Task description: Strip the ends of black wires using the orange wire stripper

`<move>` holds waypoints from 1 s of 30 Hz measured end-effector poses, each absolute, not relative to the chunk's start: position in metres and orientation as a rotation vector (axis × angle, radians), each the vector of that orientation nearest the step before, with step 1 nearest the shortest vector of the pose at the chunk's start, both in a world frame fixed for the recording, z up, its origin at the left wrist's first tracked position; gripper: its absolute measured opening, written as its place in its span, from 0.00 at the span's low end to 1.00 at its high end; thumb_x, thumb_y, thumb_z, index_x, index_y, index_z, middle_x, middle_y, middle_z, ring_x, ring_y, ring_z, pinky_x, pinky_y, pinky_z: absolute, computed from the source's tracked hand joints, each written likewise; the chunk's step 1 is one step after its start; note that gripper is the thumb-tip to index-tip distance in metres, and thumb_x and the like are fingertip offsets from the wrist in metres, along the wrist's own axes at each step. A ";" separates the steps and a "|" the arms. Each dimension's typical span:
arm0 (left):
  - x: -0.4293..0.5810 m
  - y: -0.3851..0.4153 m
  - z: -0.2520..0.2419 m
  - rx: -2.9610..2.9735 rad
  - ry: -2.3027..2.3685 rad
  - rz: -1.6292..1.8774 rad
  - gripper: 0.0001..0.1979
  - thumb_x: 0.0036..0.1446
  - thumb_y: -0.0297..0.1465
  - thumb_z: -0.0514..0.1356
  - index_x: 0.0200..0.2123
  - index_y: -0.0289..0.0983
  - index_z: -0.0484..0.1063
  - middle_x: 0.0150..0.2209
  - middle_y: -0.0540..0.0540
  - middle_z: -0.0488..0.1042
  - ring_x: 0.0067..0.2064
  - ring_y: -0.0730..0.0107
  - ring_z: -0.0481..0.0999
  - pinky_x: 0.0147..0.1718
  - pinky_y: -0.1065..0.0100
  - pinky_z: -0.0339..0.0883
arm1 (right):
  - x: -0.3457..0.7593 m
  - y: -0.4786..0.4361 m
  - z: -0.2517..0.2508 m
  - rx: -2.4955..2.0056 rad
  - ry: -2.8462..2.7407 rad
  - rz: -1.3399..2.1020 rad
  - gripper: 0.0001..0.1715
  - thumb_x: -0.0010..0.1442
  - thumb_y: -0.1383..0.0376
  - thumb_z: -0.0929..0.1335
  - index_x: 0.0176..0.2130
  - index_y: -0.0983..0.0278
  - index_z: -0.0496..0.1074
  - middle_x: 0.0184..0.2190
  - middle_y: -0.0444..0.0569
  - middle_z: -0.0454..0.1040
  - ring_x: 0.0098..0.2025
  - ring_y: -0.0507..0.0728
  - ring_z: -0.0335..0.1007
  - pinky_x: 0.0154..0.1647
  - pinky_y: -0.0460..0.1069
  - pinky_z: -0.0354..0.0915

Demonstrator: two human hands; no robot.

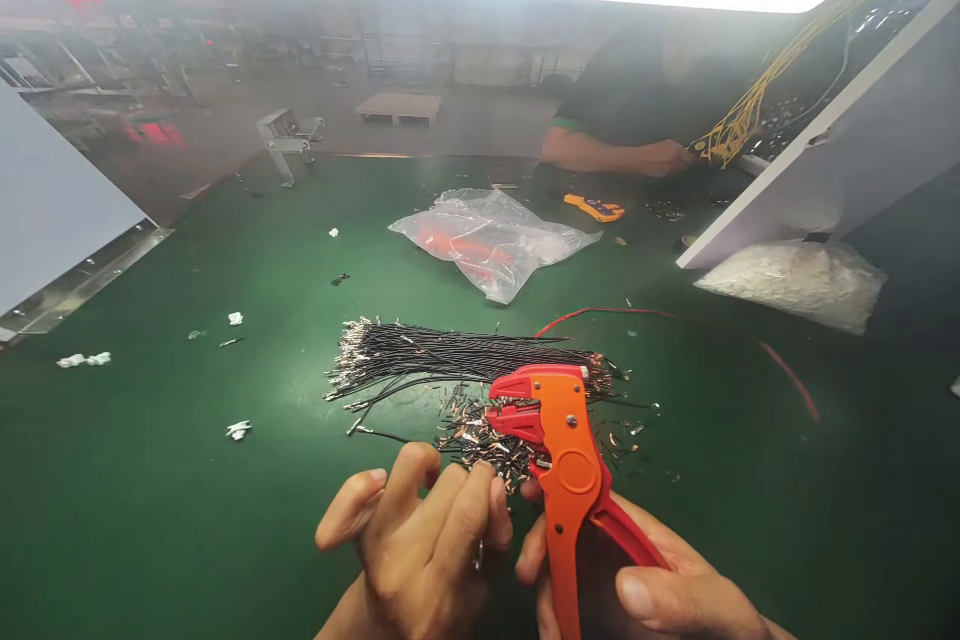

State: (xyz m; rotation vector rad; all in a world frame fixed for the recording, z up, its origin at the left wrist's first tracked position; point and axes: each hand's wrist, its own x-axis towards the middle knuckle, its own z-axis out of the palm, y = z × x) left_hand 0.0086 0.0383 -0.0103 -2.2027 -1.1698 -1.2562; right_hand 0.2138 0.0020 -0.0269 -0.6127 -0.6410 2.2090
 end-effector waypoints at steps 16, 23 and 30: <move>0.009 0.031 -0.019 -2.336 -1.006 -1.184 0.07 0.53 0.19 0.57 0.32 0.37 0.68 0.18 0.58 0.69 0.27 0.72 0.70 0.36 0.62 0.48 | 0.213 0.004 -0.026 -0.692 -0.651 2.283 0.32 0.51 0.54 0.75 0.52 0.64 0.68 0.36 0.53 0.76 0.36 0.61 0.75 0.43 0.57 0.67; 0.014 0.027 -0.016 -2.345 -1.070 -1.207 0.09 0.50 0.18 0.57 0.31 0.38 0.66 0.17 0.59 0.65 0.25 0.71 0.69 0.35 0.61 0.48 | 0.213 0.003 -0.032 -0.676 -0.663 2.302 0.27 0.52 0.56 0.75 0.48 0.65 0.70 0.36 0.52 0.75 0.35 0.59 0.74 0.43 0.55 0.66; 0.032 0.019 -0.019 -2.200 -1.373 -1.400 0.14 0.47 0.17 0.56 0.22 0.42 0.59 0.14 0.60 0.58 0.20 0.72 0.65 0.35 0.60 0.45 | 0.206 0.006 -0.030 -0.628 -0.787 2.261 0.23 0.55 0.54 0.74 0.42 0.67 0.71 0.31 0.49 0.70 0.32 0.54 0.66 0.37 0.51 0.62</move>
